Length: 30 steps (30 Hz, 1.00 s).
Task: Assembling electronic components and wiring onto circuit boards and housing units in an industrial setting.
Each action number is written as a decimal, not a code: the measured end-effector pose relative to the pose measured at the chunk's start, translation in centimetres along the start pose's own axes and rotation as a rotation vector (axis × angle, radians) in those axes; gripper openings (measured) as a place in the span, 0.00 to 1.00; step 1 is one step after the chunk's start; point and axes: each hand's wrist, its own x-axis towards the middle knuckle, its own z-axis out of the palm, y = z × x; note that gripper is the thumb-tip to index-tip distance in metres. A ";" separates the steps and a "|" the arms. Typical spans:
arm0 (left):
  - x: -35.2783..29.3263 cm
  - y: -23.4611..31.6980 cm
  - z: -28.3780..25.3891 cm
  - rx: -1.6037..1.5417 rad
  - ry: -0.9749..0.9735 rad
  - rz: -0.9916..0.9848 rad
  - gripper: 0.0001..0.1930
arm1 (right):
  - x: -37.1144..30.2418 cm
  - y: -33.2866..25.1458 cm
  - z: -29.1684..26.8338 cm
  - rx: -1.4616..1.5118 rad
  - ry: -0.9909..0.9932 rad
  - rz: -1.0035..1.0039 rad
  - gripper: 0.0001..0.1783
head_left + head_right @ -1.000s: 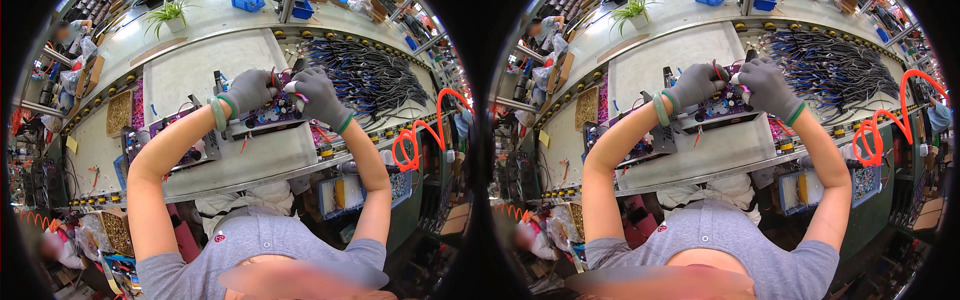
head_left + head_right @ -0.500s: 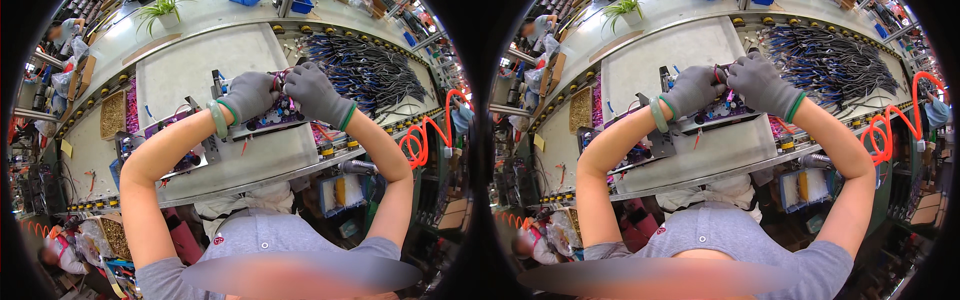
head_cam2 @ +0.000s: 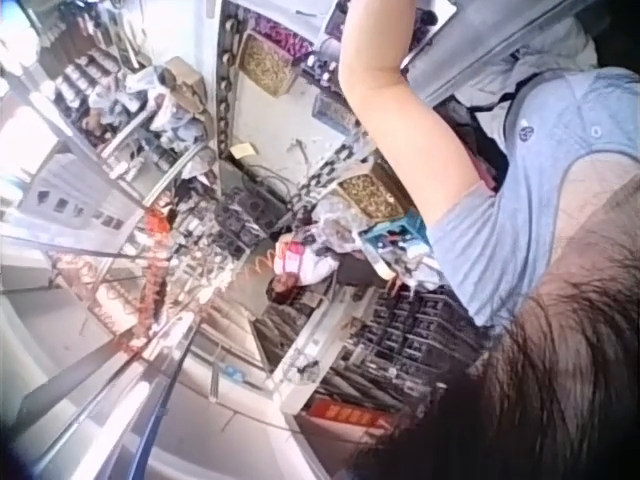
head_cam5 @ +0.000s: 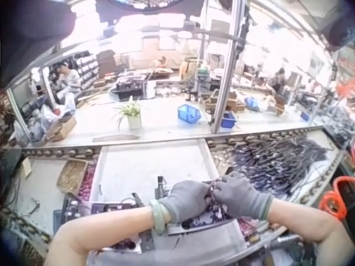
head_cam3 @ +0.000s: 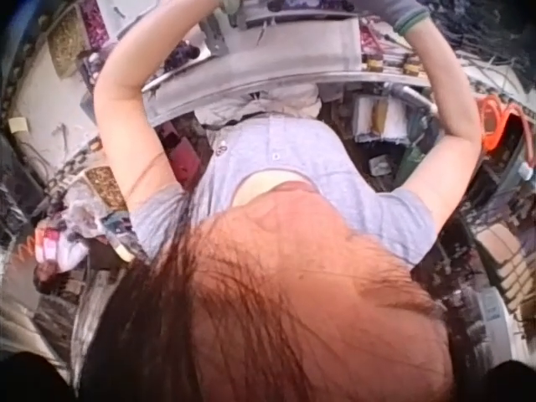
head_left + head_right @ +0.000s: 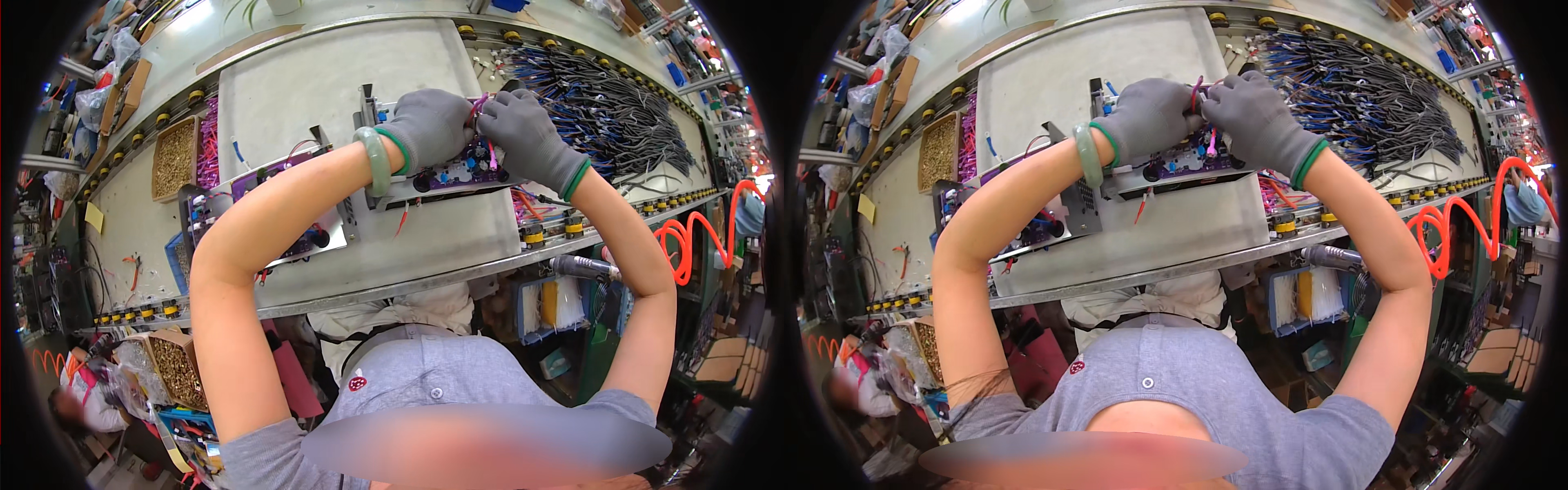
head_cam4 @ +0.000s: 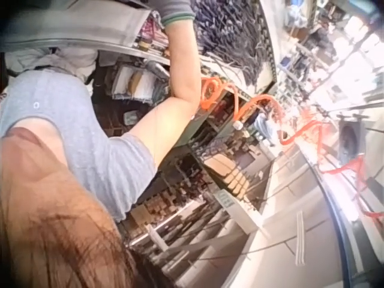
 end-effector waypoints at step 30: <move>0.6 0.3 0.0 -0.116 0.102 0.001 0.13 | -1.8 0.6 1.0 0.912 0.507 0.417 0.08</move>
